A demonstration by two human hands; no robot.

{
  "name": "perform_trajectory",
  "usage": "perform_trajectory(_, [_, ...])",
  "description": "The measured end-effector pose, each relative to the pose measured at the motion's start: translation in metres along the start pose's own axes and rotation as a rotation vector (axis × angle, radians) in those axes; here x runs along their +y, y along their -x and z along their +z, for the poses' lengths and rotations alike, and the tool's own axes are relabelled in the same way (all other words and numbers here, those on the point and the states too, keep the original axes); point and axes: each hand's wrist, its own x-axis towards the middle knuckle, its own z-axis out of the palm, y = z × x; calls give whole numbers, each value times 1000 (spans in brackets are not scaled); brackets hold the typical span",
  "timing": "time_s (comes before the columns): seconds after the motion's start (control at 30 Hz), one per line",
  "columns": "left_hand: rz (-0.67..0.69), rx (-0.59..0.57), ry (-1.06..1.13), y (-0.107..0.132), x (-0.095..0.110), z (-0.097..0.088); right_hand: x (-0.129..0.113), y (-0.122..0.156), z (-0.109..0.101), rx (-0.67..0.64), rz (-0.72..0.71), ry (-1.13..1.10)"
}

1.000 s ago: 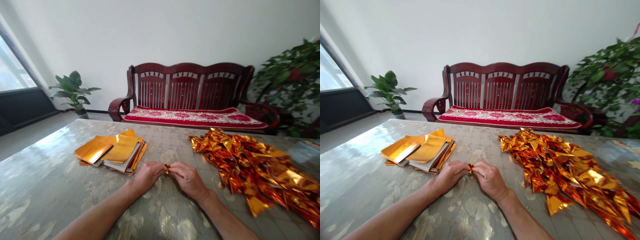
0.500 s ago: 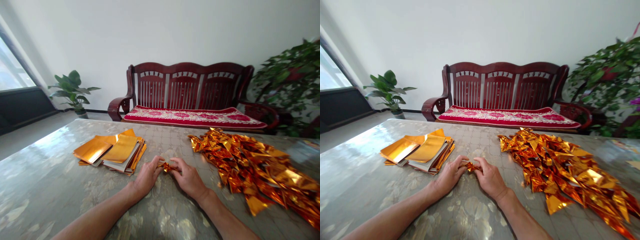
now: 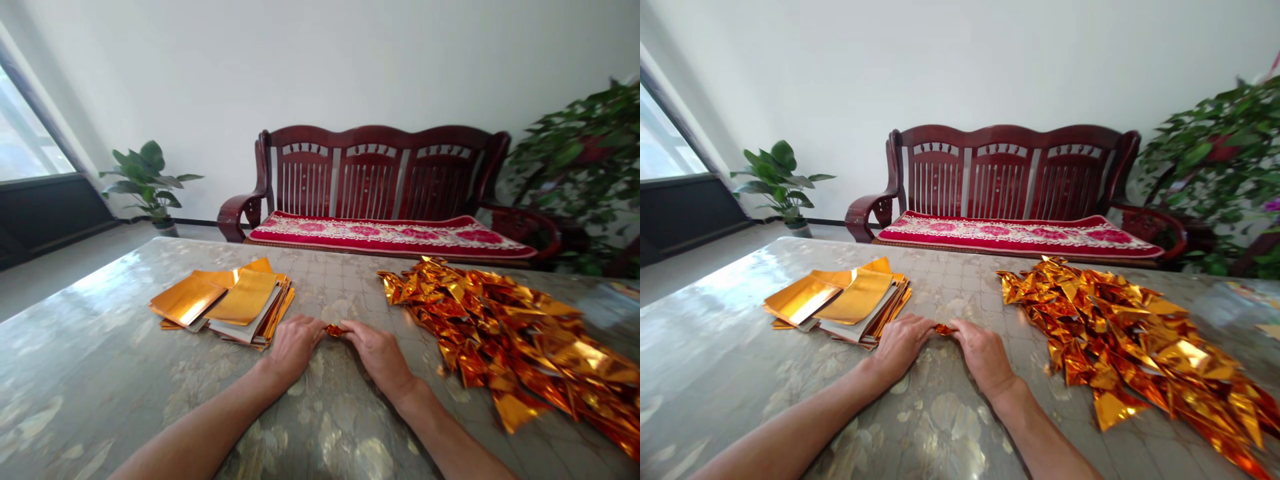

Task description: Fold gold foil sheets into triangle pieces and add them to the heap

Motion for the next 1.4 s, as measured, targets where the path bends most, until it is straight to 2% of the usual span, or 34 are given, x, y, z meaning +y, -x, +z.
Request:
perform_trajectory(0.3, [26,-37,57,-1,2,3,-1,-1,-2,-64,-17,-33])
perform_trajectory(0.47, [-2,-86,42,-1,5,-1,-4,-2,-6,-93,12,78])
perform_trajectory(0.63, [-18,-99,17,-2,6,0,-9,-5,-11,-72,53,149])
perform_trajectory(0.77, [-18,-109,4,-1,6,1,-10,-5,-9,-57,48,114])
perform_trajectory(1.03, [19,-87,-8,0,10,-1,-11,-3,-5,-34,41,-25])
perform_trajectory(1.4, [145,-15,-63,4,10,11,-17,-3,-6,-10,48,-93])
